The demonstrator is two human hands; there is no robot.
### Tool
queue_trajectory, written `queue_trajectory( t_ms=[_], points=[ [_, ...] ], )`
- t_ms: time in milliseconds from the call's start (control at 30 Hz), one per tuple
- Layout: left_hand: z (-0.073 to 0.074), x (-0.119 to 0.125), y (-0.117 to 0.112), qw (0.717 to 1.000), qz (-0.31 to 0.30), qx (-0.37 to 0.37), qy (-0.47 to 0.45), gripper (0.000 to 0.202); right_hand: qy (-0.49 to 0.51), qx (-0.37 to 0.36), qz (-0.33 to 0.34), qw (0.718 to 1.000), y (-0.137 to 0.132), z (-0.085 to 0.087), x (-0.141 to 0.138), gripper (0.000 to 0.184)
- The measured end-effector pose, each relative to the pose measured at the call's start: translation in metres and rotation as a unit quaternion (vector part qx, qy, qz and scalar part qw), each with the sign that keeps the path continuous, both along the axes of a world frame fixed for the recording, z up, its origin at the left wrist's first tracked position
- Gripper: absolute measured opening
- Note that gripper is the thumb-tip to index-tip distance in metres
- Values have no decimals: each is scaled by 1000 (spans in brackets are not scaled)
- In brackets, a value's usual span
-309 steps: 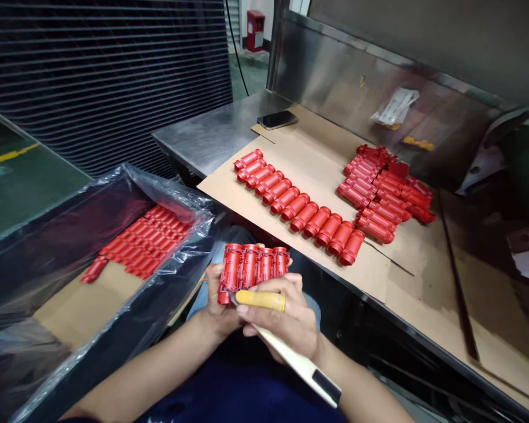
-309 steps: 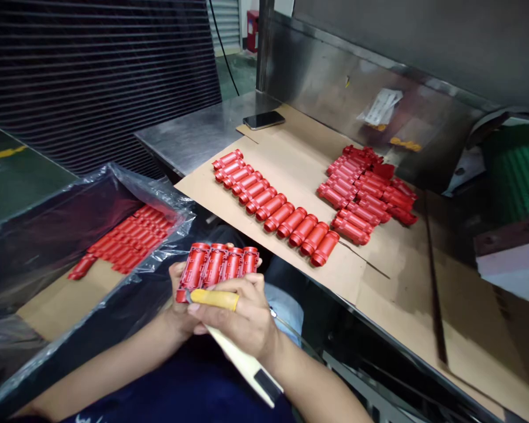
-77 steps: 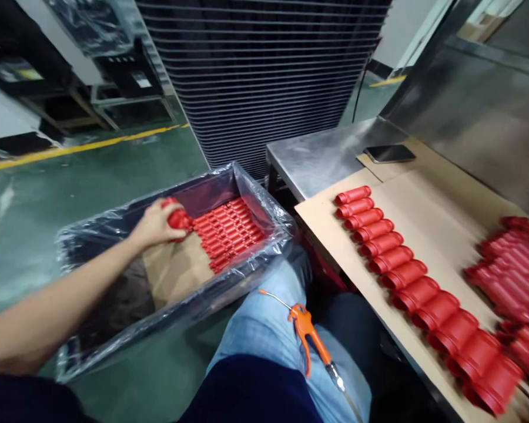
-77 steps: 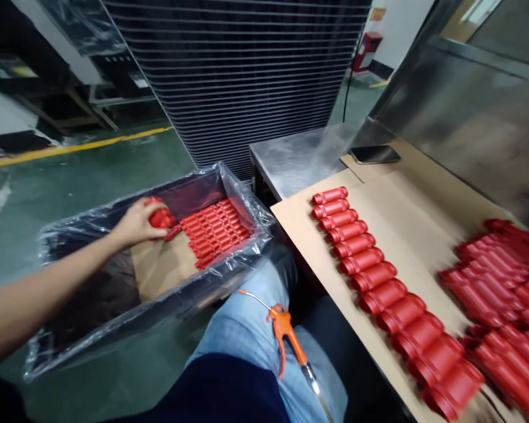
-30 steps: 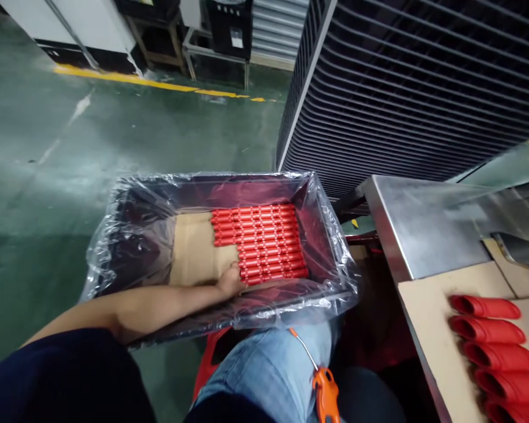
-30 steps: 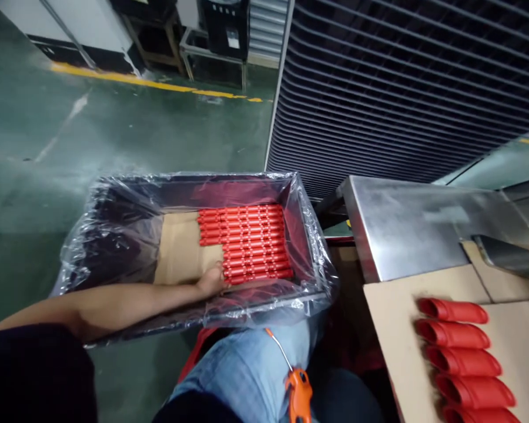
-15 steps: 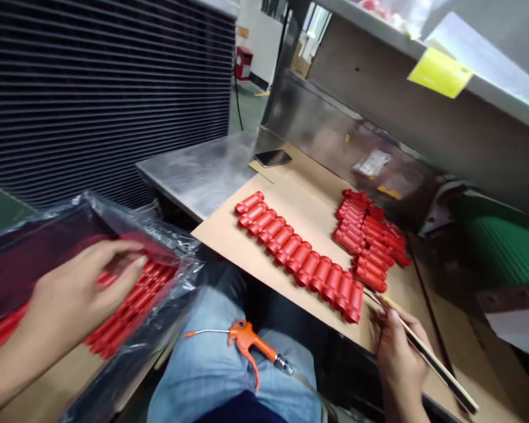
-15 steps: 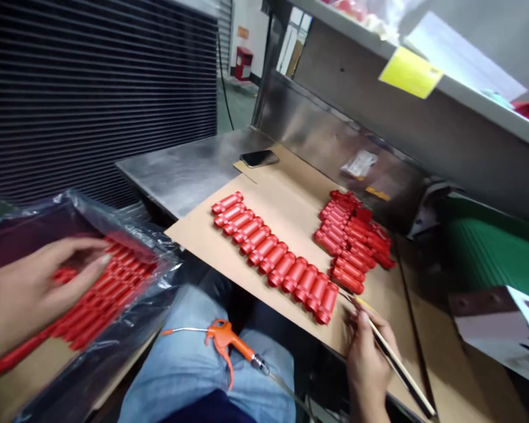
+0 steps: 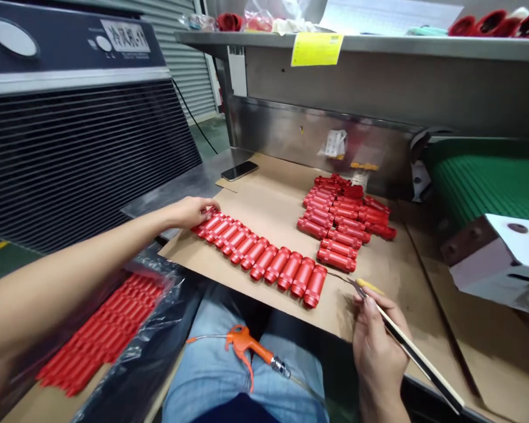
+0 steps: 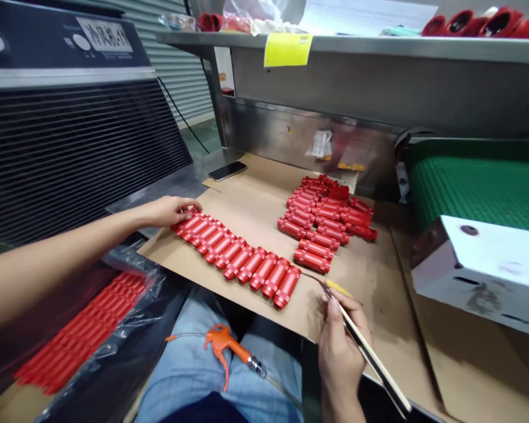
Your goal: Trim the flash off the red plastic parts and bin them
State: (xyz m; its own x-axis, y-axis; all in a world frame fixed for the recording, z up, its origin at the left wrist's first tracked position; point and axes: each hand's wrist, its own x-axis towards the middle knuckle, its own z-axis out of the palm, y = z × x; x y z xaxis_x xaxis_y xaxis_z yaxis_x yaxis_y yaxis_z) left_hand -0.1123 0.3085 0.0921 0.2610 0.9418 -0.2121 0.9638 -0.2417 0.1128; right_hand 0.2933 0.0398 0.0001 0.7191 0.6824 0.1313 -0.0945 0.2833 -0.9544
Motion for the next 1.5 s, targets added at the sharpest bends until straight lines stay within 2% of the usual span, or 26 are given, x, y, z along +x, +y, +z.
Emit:
queue_trajectory(
  t_ms=[133,267,333,467,600,867,1267,1367,1500],
  points=[
    [0,5,-13,1000,26,-6,13,67,5,-8,1,1000,-1,-1,1,24],
    [-3,30,-27,995,90,-8,47,106,13,-10,14,1000,-2,2,1,24],
    [-2,43,-31,992,113,-14,63,117,4,-8,15,1000,-4,3,0,23],
    [6,59,-34,986,142,-33,85,110,22,10,15,1000,-5,5,-1,21],
    [9,61,-31,985,143,-57,83,101,17,3,23,1000,-5,5,0,21],
    [5,66,-34,979,176,-99,40,96,17,18,22,999,-5,4,1,19],
    [-5,86,-22,966,245,-77,39,103,35,48,25,998,-2,7,-1,16],
    [-5,82,-22,968,239,-69,44,97,32,56,23,998,-4,8,-1,14],
    [-2,56,-20,974,211,-58,50,92,41,56,38,997,-4,8,-1,13]
  ],
)
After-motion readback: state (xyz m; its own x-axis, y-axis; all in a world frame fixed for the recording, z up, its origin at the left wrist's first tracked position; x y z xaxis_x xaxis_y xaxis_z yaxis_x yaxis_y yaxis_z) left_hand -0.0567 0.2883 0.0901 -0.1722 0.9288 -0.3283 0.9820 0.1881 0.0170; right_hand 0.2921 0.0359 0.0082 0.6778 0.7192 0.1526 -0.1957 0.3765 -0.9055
